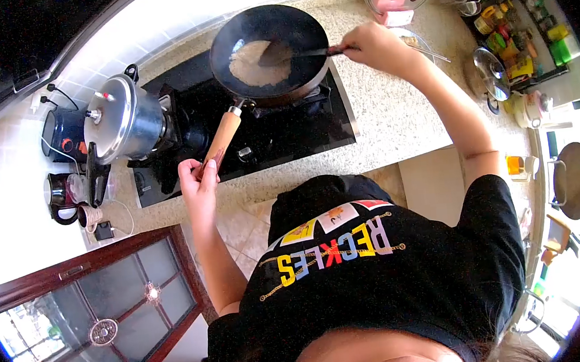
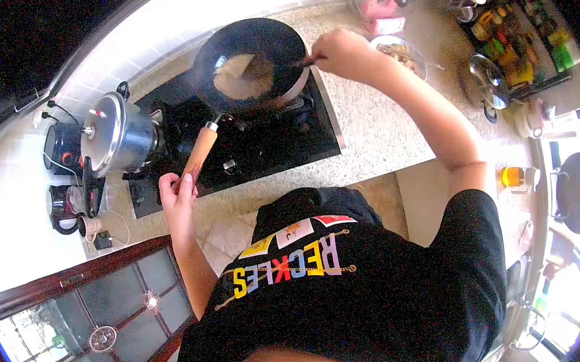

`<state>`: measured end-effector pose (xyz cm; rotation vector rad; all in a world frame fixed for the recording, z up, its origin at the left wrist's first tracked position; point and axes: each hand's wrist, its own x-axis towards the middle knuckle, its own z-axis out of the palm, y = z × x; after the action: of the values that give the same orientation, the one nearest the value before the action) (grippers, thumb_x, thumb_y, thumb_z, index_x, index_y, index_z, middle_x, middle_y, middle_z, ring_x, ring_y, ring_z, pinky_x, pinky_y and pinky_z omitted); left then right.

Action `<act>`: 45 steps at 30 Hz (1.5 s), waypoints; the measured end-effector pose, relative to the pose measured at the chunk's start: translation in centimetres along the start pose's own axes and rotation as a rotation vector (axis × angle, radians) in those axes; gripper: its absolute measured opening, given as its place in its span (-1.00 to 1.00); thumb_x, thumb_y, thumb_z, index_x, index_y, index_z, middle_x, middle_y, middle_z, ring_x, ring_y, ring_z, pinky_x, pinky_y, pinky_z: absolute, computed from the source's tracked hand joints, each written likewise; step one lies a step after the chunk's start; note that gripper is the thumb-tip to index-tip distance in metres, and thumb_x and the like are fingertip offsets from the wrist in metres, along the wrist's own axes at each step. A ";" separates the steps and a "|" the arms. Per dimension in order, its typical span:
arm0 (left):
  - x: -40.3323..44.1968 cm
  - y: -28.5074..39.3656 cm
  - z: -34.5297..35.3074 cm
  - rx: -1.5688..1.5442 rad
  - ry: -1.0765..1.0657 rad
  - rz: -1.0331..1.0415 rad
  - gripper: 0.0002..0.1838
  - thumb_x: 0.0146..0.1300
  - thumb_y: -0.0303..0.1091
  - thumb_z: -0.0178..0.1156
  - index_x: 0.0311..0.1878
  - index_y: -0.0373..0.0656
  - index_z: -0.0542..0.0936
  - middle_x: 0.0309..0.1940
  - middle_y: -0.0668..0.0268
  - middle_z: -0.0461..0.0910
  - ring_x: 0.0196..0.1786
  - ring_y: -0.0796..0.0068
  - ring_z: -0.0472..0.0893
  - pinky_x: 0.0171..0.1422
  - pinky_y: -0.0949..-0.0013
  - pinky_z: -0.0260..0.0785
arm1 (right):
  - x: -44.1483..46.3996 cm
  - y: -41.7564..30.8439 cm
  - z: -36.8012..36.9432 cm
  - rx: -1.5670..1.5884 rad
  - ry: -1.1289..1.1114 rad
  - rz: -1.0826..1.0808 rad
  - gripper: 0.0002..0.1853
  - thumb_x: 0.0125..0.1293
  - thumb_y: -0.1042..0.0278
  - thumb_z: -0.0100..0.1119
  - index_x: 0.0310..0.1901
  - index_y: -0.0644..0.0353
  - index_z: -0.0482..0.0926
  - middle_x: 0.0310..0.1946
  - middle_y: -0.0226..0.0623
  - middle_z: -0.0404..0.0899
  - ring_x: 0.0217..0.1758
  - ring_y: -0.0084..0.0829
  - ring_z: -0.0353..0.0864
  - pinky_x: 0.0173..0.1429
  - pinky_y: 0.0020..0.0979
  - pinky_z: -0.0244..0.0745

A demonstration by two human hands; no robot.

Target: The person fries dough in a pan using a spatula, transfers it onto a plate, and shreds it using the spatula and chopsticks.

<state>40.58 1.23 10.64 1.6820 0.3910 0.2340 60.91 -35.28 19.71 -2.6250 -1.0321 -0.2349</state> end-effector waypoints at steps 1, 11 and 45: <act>-0.2 0.1 0.1 0.022 0.016 0.008 -0.74 0.32 -0.27 0.20 -0.11 -0.09 0.32 -0.47 0.39 0.45 -0.53 0.72 0.34 -0.53 0.63 0.08 | -0.5 0.8 0.2 -0.004 -0.071 0.068 -0.78 0.18 0.37 0.20 -0.18 0.27 0.67 -0.49 -0.10 0.61 -0.43 -0.28 0.60 -0.27 -0.32 0.47; 0.0 -0.4 -0.1 -0.014 -0.011 -0.006 -0.77 0.32 -0.30 0.19 -0.14 -0.08 0.31 -0.49 0.40 0.43 -0.54 0.73 0.33 -0.56 0.62 0.05 | -0.7 -2.1 -4.5 0.119 -0.199 0.108 -0.79 0.18 0.40 0.18 -0.20 0.29 0.67 -0.46 -0.08 0.63 -0.41 -0.28 0.63 -0.27 -0.34 0.48; -0.2 0.1 0.0 -0.022 -0.023 -0.018 -0.78 0.34 -0.28 0.16 -0.13 -0.08 0.33 -0.50 0.41 0.43 -0.57 0.76 0.28 -0.56 0.63 0.02 | -1.3 -2.6 1.4 0.004 -0.098 0.289 -0.79 0.23 0.36 0.10 -0.15 0.11 0.67 -0.40 -0.08 0.63 -0.29 -0.05 0.63 -0.13 -0.13 0.53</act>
<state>40.41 1.09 10.78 1.6576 0.3849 0.2047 58.20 -33.81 18.67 -2.7627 -0.6666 -0.0383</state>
